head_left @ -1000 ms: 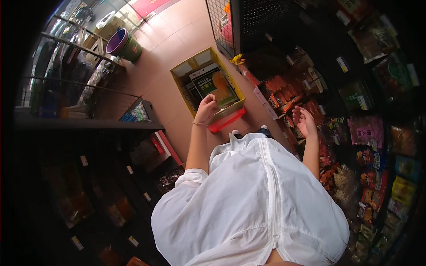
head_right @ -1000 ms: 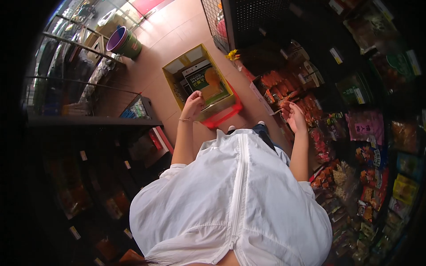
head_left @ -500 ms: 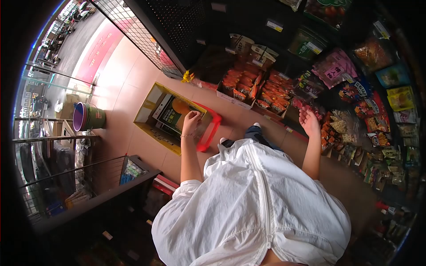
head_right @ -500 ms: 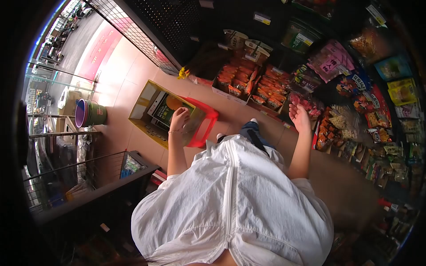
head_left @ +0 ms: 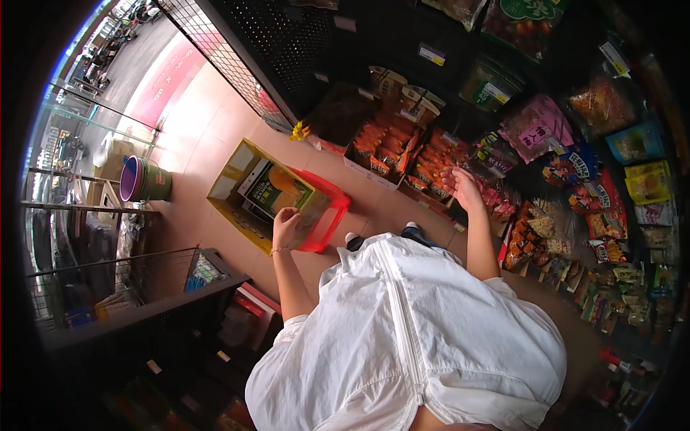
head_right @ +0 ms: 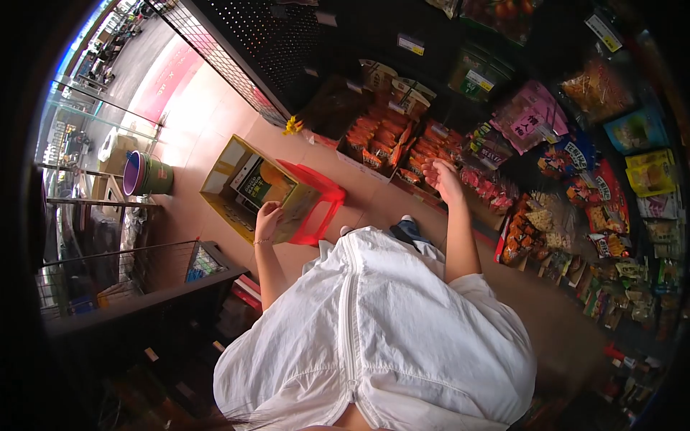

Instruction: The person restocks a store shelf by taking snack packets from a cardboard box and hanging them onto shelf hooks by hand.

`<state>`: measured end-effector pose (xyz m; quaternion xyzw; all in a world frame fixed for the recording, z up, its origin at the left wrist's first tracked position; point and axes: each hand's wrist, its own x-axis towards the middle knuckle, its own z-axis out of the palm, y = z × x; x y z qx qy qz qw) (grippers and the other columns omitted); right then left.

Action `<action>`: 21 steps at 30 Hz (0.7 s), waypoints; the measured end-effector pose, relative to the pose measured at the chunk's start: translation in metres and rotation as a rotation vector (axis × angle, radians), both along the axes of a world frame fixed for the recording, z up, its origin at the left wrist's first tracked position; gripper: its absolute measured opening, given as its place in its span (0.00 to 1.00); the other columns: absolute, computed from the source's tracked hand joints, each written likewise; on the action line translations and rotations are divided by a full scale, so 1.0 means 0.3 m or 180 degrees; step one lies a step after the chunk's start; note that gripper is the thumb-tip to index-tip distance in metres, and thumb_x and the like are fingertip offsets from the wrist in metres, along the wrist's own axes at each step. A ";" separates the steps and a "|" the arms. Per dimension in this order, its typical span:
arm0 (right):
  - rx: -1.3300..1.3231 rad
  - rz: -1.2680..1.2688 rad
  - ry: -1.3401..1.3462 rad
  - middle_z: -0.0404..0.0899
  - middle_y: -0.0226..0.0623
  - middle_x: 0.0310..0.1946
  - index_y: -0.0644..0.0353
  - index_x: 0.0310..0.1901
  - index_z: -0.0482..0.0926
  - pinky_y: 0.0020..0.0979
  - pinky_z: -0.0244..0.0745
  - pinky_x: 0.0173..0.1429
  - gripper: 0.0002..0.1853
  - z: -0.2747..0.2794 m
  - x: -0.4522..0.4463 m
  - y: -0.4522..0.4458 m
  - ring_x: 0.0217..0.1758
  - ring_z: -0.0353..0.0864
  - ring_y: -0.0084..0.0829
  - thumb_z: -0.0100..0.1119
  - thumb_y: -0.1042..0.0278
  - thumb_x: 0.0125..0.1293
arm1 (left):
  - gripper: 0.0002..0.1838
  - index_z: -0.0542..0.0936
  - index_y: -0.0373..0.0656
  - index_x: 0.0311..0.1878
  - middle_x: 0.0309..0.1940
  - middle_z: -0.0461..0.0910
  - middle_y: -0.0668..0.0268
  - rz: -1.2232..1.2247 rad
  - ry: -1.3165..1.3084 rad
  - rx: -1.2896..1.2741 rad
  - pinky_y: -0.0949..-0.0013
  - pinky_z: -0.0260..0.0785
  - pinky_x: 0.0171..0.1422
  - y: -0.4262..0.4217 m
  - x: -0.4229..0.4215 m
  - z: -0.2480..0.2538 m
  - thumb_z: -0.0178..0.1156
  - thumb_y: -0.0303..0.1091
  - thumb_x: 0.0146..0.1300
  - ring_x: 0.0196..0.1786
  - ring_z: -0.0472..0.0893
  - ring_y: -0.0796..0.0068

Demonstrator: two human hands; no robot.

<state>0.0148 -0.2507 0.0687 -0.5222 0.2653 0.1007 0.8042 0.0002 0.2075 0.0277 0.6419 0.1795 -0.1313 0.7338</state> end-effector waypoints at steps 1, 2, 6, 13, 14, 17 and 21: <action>0.0029 0.0149 -0.0036 0.76 0.32 0.33 0.59 0.40 0.71 0.25 0.69 0.37 0.10 -0.005 0.010 -0.020 0.34 0.74 0.22 0.42 0.68 0.61 | 0.05 0.70 0.40 0.33 0.22 0.68 0.72 0.0119 0.0053 0.0091 0.83 0.55 0.21 -0.016 -0.016 0.012 0.51 0.20 0.51 0.22 0.66 0.86; 0.0032 0.0169 -0.0047 0.76 0.32 0.33 0.59 0.40 0.71 0.25 0.69 0.37 0.10 -0.010 0.017 -0.044 0.34 0.74 0.22 0.42 0.68 0.61 | 0.05 0.70 0.40 0.33 0.22 0.68 0.73 0.0237 0.0105 0.0176 0.83 0.55 0.22 -0.039 -0.028 0.022 0.51 0.20 0.52 0.21 0.66 0.86; 0.0056 0.0222 -0.0035 0.76 0.32 0.32 0.58 0.40 0.71 0.24 0.69 0.37 0.10 -0.032 0.022 -0.168 0.34 0.74 0.22 0.42 0.68 0.61 | 0.05 0.70 0.41 0.33 0.23 0.68 0.74 0.0246 -0.0041 -0.0079 0.83 0.56 0.23 -0.130 -0.057 0.014 0.51 0.21 0.52 0.22 0.66 0.87; 0.0232 0.0016 -0.0023 0.75 0.30 0.34 0.56 0.41 0.71 0.25 0.69 0.39 0.10 -0.073 0.109 -0.463 0.35 0.73 0.22 0.44 0.67 0.60 | 0.07 0.72 0.40 0.34 0.26 0.73 0.71 0.0348 0.0063 -0.0052 0.82 0.63 0.27 -0.386 -0.094 0.068 0.53 0.21 0.50 0.26 0.71 0.84; 0.0154 -0.0097 -0.0151 0.75 0.30 0.33 0.55 0.42 0.71 0.26 0.69 0.38 0.10 -0.083 0.153 -0.511 0.34 0.73 0.22 0.45 0.68 0.59 | 0.07 0.72 0.40 0.35 0.26 0.74 0.70 0.0285 0.0108 -0.0043 0.82 0.64 0.28 -0.414 -0.101 0.076 0.53 0.21 0.50 0.26 0.72 0.84; -0.0152 -0.0495 -0.0634 0.69 0.31 0.45 0.51 0.50 0.64 0.27 0.68 0.40 0.18 -0.033 0.294 -0.613 0.38 0.71 0.22 0.48 0.70 0.57 | 0.07 0.73 0.39 0.35 0.27 0.74 0.70 0.0053 -0.0010 -0.0029 0.82 0.64 0.29 -0.463 -0.133 0.050 0.53 0.22 0.51 0.27 0.73 0.83; -0.0906 -0.0692 -0.1201 0.49 0.38 0.61 0.49 0.61 0.49 0.28 0.66 0.44 0.33 0.054 0.472 -0.696 0.54 0.61 0.29 0.52 0.73 0.55 | 0.07 0.73 0.40 0.35 0.27 0.74 0.70 0.0408 -0.0048 0.0009 0.83 0.65 0.29 -0.518 -0.206 0.034 0.53 0.23 0.51 0.28 0.73 0.84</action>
